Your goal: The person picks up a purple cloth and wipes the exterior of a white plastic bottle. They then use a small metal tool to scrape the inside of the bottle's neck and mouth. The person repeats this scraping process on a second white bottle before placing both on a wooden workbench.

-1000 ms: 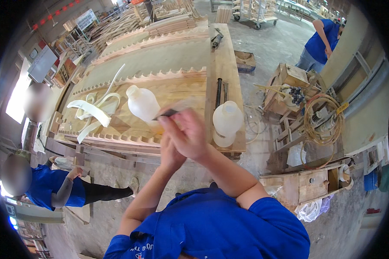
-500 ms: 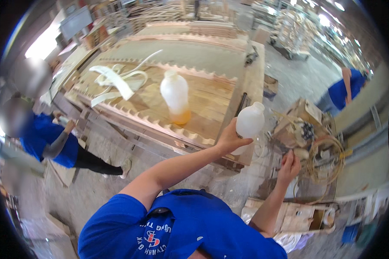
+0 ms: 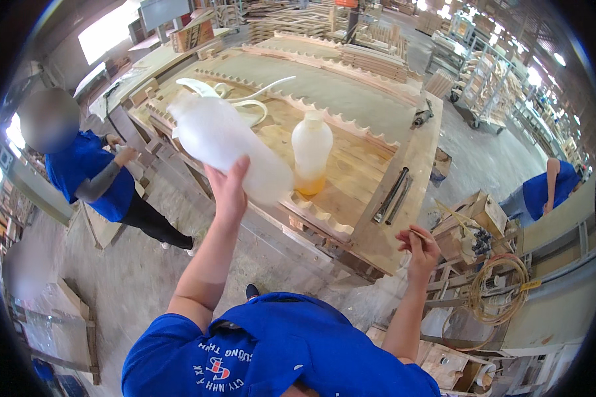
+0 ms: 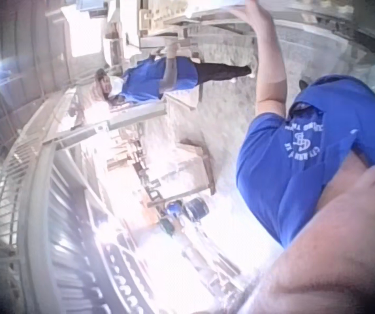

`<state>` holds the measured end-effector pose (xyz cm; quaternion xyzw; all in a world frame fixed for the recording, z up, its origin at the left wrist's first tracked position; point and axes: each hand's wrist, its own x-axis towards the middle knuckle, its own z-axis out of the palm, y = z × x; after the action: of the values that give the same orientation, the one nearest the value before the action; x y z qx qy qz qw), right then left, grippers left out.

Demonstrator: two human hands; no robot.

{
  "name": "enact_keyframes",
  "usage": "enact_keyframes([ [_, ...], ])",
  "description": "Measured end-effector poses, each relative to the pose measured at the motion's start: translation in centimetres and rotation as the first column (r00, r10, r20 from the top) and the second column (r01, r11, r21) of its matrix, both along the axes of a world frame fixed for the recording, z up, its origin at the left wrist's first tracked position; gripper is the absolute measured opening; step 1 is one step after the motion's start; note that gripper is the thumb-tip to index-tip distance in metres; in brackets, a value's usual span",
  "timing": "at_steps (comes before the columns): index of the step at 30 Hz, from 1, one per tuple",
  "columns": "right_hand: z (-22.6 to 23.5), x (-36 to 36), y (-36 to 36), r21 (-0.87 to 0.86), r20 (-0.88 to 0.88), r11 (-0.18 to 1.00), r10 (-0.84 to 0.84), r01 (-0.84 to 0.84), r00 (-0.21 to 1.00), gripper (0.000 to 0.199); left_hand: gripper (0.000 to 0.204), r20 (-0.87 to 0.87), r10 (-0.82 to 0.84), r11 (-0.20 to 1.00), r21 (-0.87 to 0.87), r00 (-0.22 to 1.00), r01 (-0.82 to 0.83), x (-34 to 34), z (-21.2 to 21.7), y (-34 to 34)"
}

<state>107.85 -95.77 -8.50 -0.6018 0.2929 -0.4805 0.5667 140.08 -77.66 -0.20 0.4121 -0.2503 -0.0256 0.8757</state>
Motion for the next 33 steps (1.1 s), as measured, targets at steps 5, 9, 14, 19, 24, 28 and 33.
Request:
enact_keyframes([
  [5, 0.5, 5.7, -0.3, 0.199, 0.44, 0.822, 0.412, -0.534, 0.798, 0.037, 0.077, 0.115, 0.123, 0.955, 0.257, 0.986, -0.149, 7.6, -0.6, -4.4],
  [9, 1.8, 8.6, 0.4, 0.327, 0.417, 0.786, 0.378, -0.525, 0.827, 0.04, 0.081, 0.203, 0.025, 0.932, 0.349, 0.979, -0.096, 10.7, -4.4, -8.5],
  [14, 5.9, 11.6, 2.5, 0.13, 0.001, 0.901, 0.416, -0.413, 0.909, 0.039, 0.086, 0.305, 0.014, 0.812, 0.553, 0.952, -0.189, 10.8, -7.0, -8.6],
  [19, 6.9, 13.6, -0.3, -0.462, -0.267, 0.856, 0.117, -0.234, 0.956, 0.025, 0.086, 0.583, 0.094, 0.707, 0.532, 0.807, -0.466, 3.2, -8.9, -8.4],
  [24, 10.2, 20.7, -0.1, -0.837, -0.239, 0.498, 0.043, -0.228, 0.97, 0.023, 0.099, 0.499, -0.165, 0.782, 0.592, 0.851, -0.196, 1.5, -7.9, -8.7],
  [28, 8.4, 22.2, -0.6, -0.903, -0.272, 0.36, -0.056, -0.235, 0.961, 0.023, 0.097, 0.338, -0.204, 0.814, 0.581, 0.919, -0.033, 1.0, -8.0, -9.9],
  [33, 8.1, 21.9, -1.4, -0.913, -0.359, 0.247, -0.108, -0.325, 0.927, 0.024, 0.089, 0.29, -0.196, 0.766, 0.642, 0.937, -0.038, 1.9, -7.4, -11.3],
])
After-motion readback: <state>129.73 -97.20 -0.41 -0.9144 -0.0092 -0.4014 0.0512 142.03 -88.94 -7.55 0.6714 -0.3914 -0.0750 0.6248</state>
